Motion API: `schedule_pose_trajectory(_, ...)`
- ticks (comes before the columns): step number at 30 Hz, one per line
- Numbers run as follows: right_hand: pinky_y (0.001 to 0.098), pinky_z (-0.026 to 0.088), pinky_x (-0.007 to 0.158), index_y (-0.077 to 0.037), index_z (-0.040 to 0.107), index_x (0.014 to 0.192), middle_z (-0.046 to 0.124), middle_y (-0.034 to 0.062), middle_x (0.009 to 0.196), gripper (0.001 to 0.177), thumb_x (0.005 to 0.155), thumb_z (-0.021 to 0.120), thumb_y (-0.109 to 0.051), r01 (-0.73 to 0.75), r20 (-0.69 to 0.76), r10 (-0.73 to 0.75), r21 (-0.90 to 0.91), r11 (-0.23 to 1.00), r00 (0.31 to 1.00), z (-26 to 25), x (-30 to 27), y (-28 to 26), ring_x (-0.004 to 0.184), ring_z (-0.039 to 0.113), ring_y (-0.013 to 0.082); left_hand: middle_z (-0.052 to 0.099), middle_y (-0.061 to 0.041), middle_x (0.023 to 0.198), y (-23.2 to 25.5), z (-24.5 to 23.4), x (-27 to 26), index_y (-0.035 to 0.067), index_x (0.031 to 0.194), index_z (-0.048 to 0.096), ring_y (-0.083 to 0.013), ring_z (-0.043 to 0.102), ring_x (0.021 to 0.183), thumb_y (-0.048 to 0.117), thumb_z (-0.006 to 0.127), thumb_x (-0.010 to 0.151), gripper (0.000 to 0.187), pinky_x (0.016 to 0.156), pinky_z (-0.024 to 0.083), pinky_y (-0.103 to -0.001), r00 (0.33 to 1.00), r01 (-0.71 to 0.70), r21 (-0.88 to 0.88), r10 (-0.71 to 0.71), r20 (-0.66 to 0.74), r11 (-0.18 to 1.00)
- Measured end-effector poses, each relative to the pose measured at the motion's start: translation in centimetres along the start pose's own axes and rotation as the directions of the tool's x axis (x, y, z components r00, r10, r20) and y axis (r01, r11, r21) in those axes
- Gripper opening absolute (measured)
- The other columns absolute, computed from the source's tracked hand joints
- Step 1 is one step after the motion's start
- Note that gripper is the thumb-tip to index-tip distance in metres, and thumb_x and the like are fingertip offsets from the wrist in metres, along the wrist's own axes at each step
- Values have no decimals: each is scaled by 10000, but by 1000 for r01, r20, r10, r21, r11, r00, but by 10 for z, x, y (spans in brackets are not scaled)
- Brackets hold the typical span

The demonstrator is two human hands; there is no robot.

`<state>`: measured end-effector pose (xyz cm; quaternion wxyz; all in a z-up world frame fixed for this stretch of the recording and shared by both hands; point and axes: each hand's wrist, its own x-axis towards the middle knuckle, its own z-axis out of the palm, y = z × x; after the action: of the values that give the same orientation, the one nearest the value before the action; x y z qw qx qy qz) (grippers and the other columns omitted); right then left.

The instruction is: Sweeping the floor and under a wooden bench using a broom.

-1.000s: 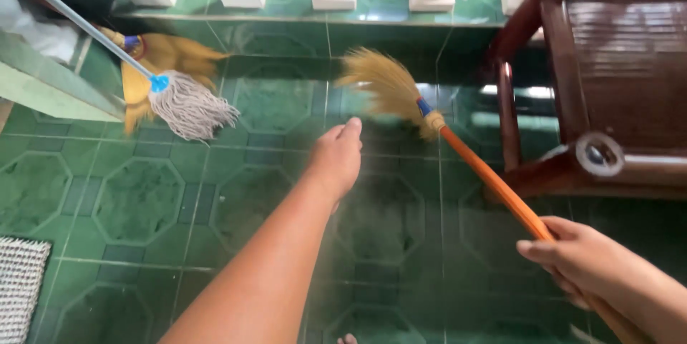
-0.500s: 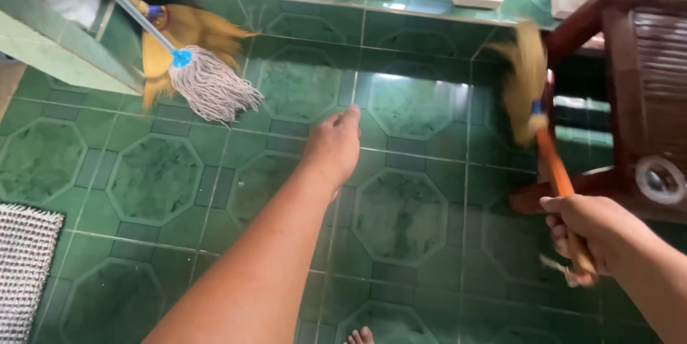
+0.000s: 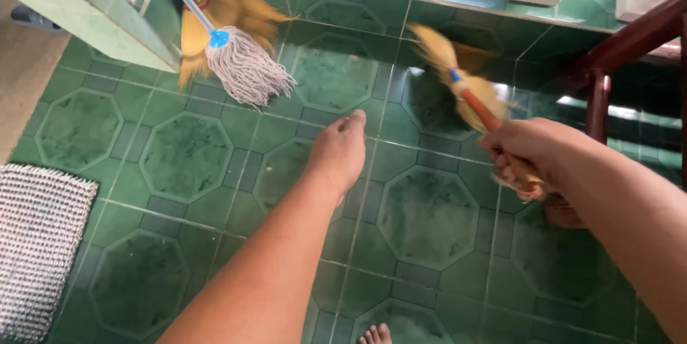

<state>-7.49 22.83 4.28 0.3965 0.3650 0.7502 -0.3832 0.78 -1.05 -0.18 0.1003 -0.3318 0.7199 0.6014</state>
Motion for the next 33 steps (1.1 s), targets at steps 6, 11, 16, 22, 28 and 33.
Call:
schedule_pose_trajectory(6, 290, 424, 467, -38, 626, 1013, 543, 43, 660, 253, 985, 674, -285, 48, 8, -48, -354, 934, 999, 13, -37, 16, 490, 459, 150, 738, -114, 1095, -7, -7, 1, 21, 1152, 681, -270, 675, 1025, 476, 487, 964, 529, 920, 503, -383, 999, 32, -54, -33, -17, 998)
schedule_pose_trajectory(11, 313, 408, 515, -61, 619, 1224, 536, 87, 715, 391, 955, 696, -334, -28, 76, 82, -543, 839, 994, -54, -24, 47, 522, 463, 187, 746, -113, 1067, -12, -8, -1, 14, 1135, 690, -265, 683, 1003, 472, 486, 960, 530, 904, 507, -375, 999, 4, -63, -6, -43, 998)
schedule_pose_trajectory(16, 367, 596, 505, -101, 597, 1395, 639, 201, 843, 463, 951, 727, -115, 123, 117, -76, -480, 869, 990, -166, 97, 92, 561, 683, 264, 740, -126, 1051, -10, -13, -3, 17, 1115, 692, -290, 683, 987, 484, 481, 956, 537, 895, 517, -393, 998, 45, -59, -48, -47, 997)
schedule_pose_trajectory(22, 389, 558, 472, 27, 621, 1171, 661, 196, 712, 234, 1047, 594, -170, 135, -126, -210, -441, 887, 970, -130, 62, 61, 485, 596, 260, 734, -81, 1109, -2, -18, -6, 71, 1178, 670, -256, 676, 1043, 496, 482, 951, 518, 919, 498, -381, 995, 15, -24, -17, -94, 1000)
schedule_pose_trajectory(28, 391, 439, 464, -28, 560, 1020, 497, 94, 627, 239, 1050, 618, -259, -7, -124, -37, -339, 941, 992, -68, 39, 39, 466, 462, 220, 749, -118, 1113, 1, -12, -19, 30, 1149, 696, -298, 686, 1042, 482, 480, 960, 535, 912, 510, -402, 994, 10, 8, -10, -107, 1000)
schedule_pose_trajectory(33, 340, 428, 476, -51, 599, 1050, 513, 64, 670, 239, 945, 685, -249, 50, 117, 2, -440, 896, 993, -26, -8, 62, 484, 436, 178, 749, -166, 1080, -8, -6, -31, 20, 1154, 700, -327, 694, 1009, 468, 458, 972, 541, 904, 516, -412, 991, -48, 64, 56, -122, 997)
